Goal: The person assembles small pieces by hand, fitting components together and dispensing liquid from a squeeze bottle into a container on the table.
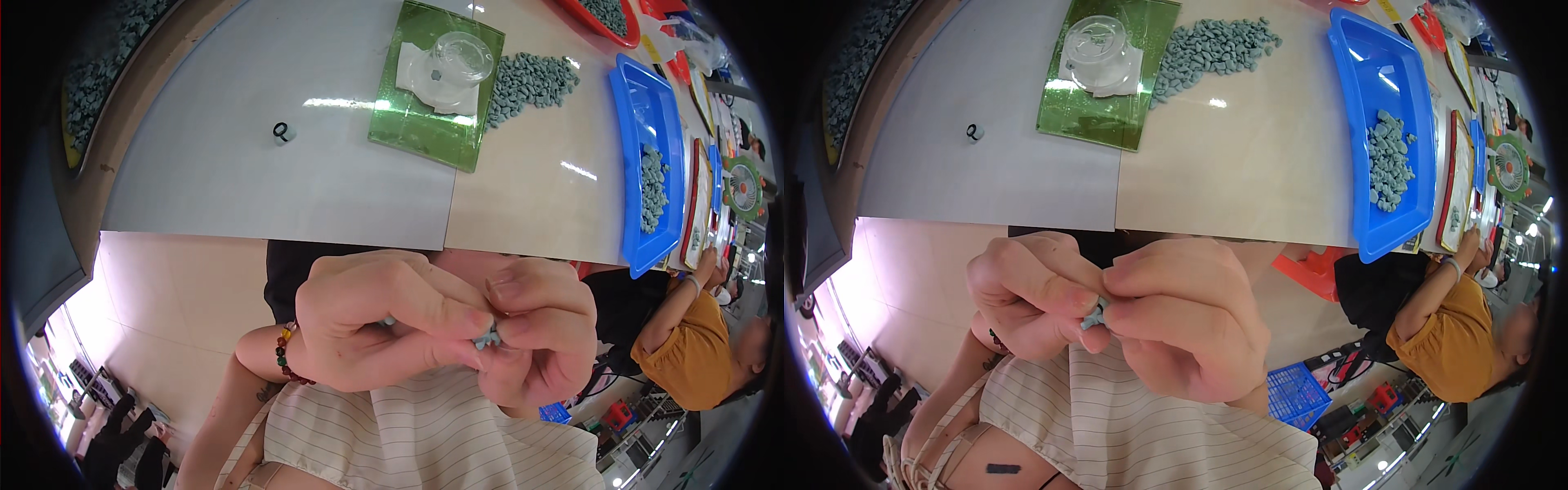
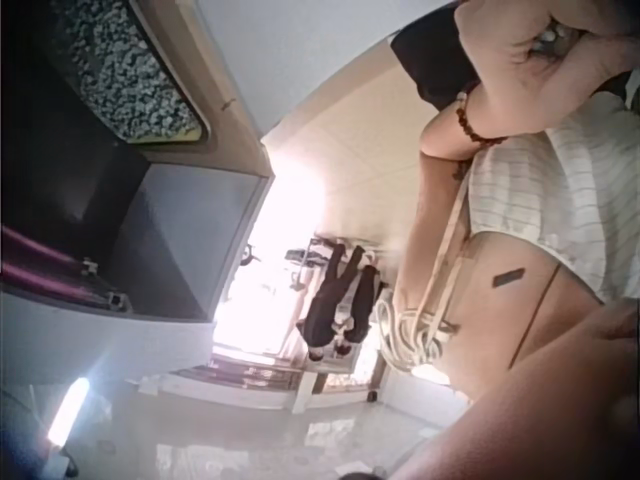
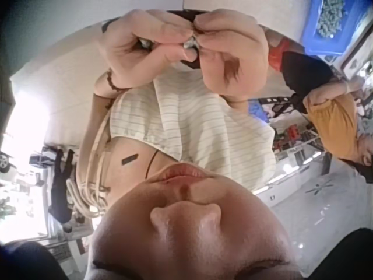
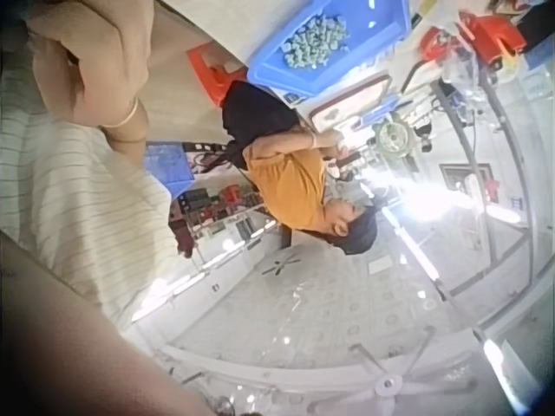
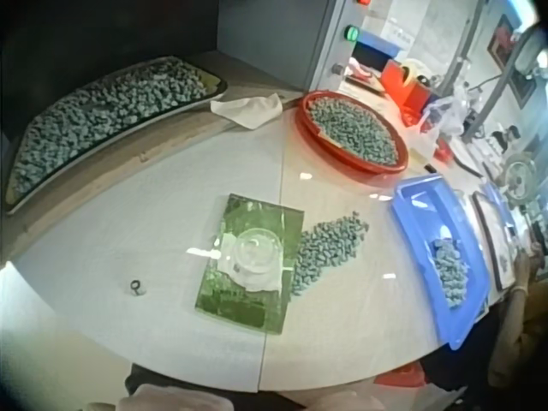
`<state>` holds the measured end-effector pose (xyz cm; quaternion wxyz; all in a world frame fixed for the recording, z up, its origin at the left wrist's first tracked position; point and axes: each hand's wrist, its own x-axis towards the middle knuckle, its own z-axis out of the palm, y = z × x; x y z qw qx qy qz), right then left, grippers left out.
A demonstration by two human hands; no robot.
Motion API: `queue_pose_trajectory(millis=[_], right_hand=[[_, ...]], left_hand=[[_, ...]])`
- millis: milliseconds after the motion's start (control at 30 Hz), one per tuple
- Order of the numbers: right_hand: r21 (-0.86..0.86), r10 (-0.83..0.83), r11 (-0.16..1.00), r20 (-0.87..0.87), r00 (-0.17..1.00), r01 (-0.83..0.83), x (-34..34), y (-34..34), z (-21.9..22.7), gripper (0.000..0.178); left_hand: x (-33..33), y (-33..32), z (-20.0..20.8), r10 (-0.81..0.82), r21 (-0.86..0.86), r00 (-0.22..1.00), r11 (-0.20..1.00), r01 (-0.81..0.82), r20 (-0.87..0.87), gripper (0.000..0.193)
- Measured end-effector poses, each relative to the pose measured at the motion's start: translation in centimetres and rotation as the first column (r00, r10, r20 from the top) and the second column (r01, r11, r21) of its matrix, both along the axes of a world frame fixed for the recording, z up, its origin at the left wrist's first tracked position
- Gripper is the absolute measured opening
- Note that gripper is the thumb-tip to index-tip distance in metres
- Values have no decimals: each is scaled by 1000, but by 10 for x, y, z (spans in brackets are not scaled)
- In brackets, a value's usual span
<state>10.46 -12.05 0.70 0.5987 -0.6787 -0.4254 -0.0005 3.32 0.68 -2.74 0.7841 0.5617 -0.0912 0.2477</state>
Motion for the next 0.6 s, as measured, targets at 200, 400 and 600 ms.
queue_pose_trajectory(millis=[200,400,600], right_hand=[[-5,14,1000,104,994,-14,3,1,0,15],[-19,33,999,124,992,-31,7,-2,1,18],[-16,-56,998,7,998,56,6,2,1,21]], left_hand=[[-1,0,-2,49,-46,997,998,-52,-64,24],[-6,3,3,-57,-77,984,996,45,-170,29],[-2,-1,7,-224,-360,930,926,111,-292,18]])
